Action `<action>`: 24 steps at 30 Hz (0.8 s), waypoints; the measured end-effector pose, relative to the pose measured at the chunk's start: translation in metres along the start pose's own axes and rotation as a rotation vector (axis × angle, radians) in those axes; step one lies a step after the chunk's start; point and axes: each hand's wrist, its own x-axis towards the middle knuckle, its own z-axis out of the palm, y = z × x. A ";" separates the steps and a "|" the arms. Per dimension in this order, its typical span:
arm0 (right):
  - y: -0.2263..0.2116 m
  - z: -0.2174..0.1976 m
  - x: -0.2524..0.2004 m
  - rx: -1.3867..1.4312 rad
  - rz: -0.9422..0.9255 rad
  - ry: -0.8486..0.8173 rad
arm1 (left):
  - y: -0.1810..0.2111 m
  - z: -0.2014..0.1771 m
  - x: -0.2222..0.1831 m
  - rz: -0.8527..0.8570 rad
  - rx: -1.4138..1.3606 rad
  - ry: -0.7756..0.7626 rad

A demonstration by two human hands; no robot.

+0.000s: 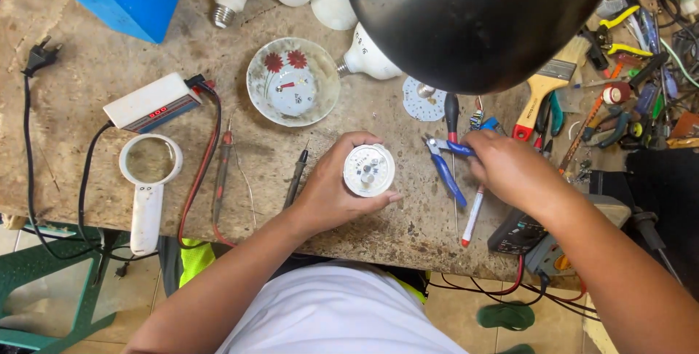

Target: Repairing LED bulbs by soldering components, testing circuits with a multimeter, and inspecting parts with a magnifying glass.

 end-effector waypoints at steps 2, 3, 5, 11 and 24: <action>0.004 -0.012 -0.004 0.066 0.042 -0.019 | -0.011 0.000 0.000 0.021 0.061 -0.009; 0.006 -0.019 -0.005 0.137 0.083 -0.033 | -0.016 0.000 -0.001 0.043 0.128 -0.022; -0.006 -0.035 -0.014 0.191 0.055 0.068 | -0.018 -0.004 0.000 0.071 0.130 -0.045; -0.054 -0.060 -0.036 -0.133 0.012 0.175 | -0.012 -0.012 0.004 -0.028 0.123 -0.095; -0.096 -0.078 -0.038 -0.730 -0.429 0.455 | -0.009 -0.005 0.006 0.058 0.226 -0.086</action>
